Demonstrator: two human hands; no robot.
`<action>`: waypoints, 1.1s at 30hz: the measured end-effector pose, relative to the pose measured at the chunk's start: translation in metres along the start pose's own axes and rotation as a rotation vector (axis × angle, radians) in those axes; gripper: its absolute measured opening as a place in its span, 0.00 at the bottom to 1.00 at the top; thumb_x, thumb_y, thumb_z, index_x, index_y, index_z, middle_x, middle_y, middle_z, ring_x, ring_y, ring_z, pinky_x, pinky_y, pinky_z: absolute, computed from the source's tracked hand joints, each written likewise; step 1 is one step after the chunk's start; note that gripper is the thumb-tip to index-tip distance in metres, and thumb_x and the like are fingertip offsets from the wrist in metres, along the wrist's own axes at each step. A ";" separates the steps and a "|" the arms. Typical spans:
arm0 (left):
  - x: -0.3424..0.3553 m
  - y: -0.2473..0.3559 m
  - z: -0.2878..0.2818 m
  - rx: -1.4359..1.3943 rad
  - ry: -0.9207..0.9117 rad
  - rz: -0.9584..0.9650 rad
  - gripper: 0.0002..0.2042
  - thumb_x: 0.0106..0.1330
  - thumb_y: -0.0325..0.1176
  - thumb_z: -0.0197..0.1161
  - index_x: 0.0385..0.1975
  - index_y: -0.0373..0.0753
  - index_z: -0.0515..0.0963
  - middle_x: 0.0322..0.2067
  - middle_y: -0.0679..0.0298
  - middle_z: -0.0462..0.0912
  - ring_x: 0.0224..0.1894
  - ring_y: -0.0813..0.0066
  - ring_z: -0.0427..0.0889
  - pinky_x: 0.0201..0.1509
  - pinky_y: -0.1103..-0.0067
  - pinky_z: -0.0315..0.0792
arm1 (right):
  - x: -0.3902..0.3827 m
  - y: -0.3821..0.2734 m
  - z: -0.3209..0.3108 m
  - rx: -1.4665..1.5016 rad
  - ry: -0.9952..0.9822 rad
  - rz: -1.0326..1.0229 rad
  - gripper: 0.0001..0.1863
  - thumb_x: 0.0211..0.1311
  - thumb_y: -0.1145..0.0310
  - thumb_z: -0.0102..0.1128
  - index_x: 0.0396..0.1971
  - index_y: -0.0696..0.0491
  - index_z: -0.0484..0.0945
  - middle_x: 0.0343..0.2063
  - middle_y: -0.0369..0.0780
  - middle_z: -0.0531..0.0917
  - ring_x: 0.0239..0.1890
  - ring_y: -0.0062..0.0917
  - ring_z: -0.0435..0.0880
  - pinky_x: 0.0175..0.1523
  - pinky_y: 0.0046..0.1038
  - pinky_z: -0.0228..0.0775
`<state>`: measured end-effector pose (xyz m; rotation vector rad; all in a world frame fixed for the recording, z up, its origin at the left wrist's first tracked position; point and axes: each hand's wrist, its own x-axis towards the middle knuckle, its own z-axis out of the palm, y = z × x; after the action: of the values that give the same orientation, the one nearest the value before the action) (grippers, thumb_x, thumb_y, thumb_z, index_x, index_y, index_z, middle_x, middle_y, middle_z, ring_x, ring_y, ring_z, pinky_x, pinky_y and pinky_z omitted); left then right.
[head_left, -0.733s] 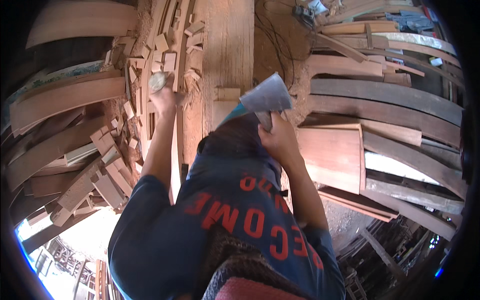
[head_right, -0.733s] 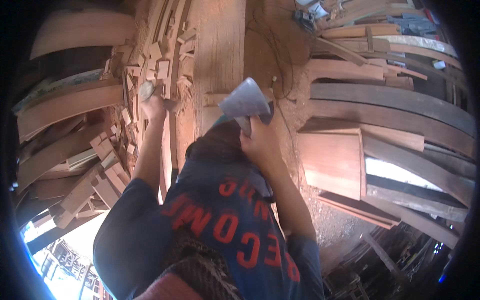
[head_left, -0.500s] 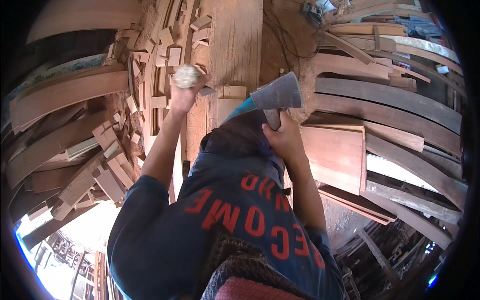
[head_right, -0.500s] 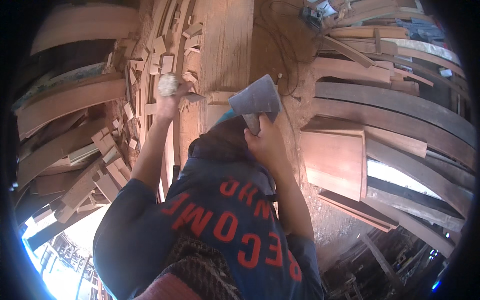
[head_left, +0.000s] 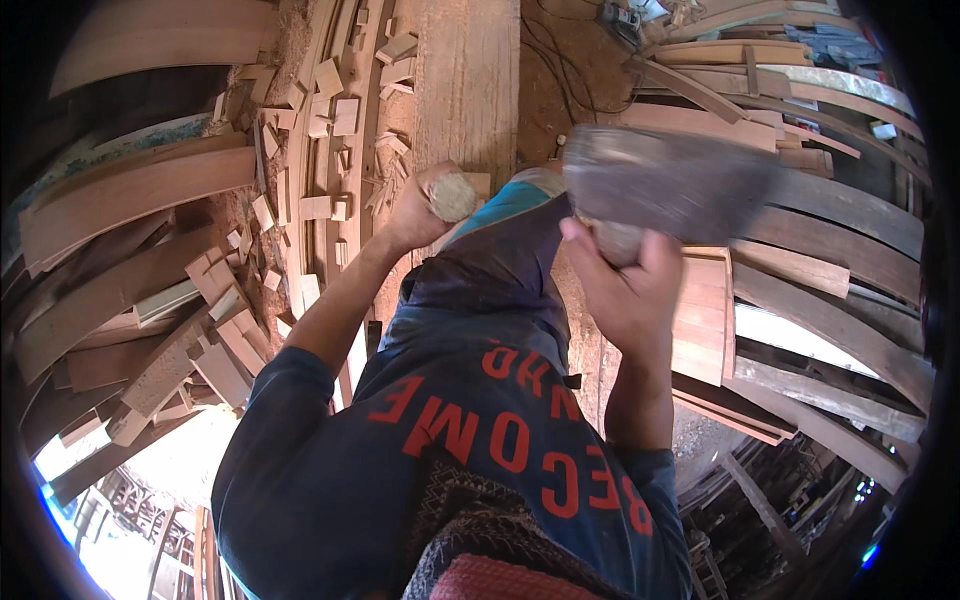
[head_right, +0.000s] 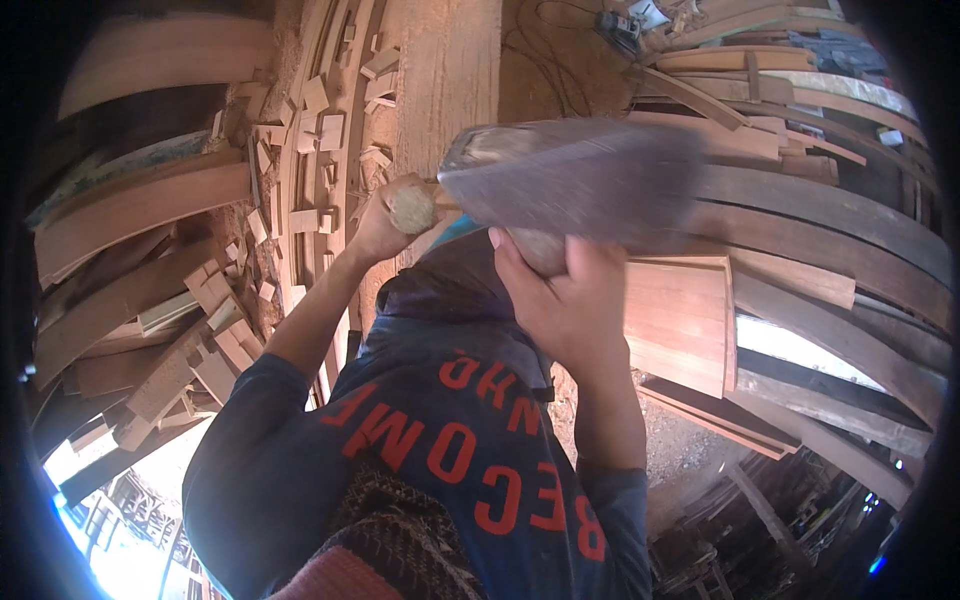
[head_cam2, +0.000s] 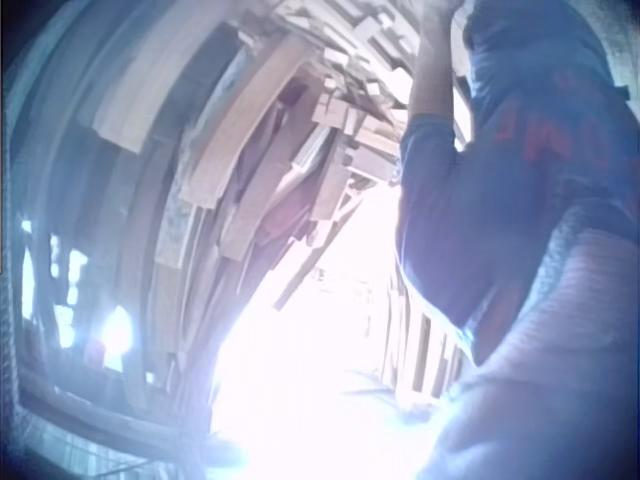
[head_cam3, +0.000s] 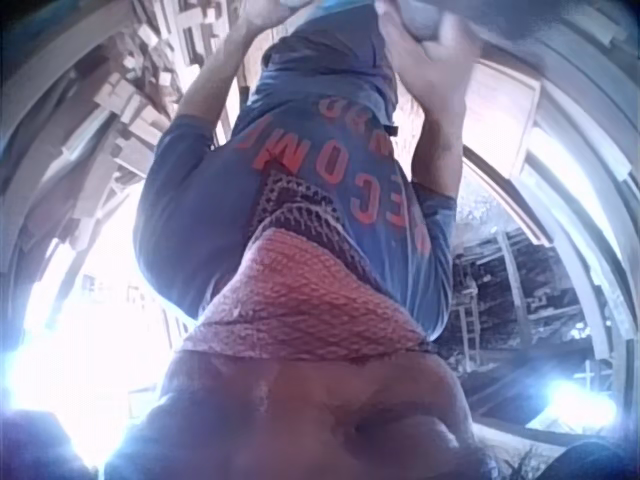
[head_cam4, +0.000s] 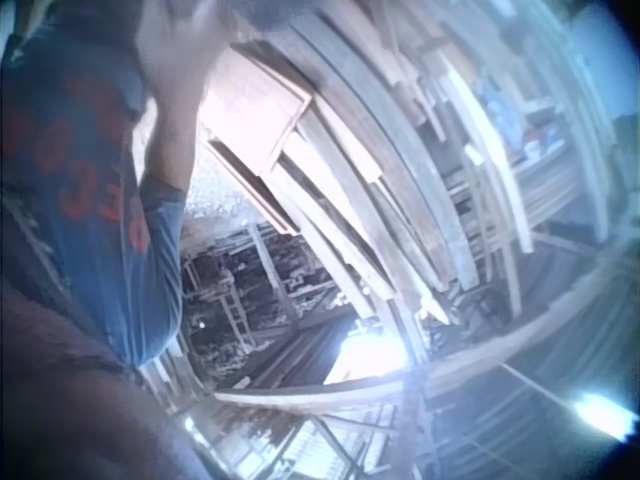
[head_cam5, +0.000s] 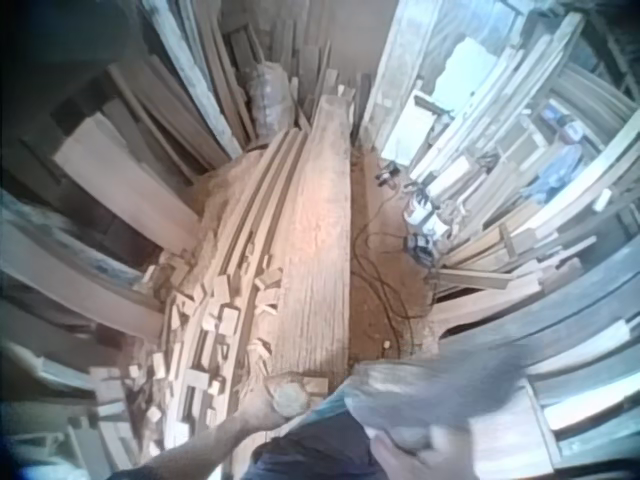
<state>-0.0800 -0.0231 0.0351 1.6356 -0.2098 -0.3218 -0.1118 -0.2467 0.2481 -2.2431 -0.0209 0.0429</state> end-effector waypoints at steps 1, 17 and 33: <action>-0.004 0.000 0.004 0.020 0.011 0.006 0.14 0.60 0.34 0.79 0.35 0.39 0.78 0.31 0.68 0.80 0.34 0.78 0.79 0.42 0.77 0.75 | -0.005 -0.010 -0.004 0.026 0.055 -0.099 0.10 0.62 0.74 0.72 0.40 0.60 0.81 0.28 0.38 0.85 0.32 0.18 0.82 0.39 0.28 0.75; 0.019 -0.027 -0.057 -0.125 0.564 -0.038 0.07 0.62 0.26 0.72 0.28 0.36 0.79 0.26 0.69 0.79 0.28 0.78 0.77 0.33 0.76 0.71 | -0.045 0.080 0.050 -0.286 -0.256 0.269 0.14 0.62 0.66 0.66 0.40 0.62 0.79 0.34 0.58 0.84 0.41 0.56 0.84 0.45 0.51 0.75; 0.038 0.022 -0.008 -0.159 0.224 0.063 0.16 0.60 0.32 0.79 0.37 0.38 0.76 0.32 0.68 0.82 0.36 0.81 0.80 0.42 0.79 0.79 | -0.056 0.083 0.027 -0.101 -0.186 0.444 0.24 0.60 0.65 0.69 0.54 0.62 0.78 0.41 0.61 0.85 0.48 0.56 0.85 0.52 0.47 0.77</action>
<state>-0.0399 -0.0300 0.0548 1.4911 -0.0633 -0.1029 -0.1686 -0.2795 0.1676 -2.2960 0.3825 0.4993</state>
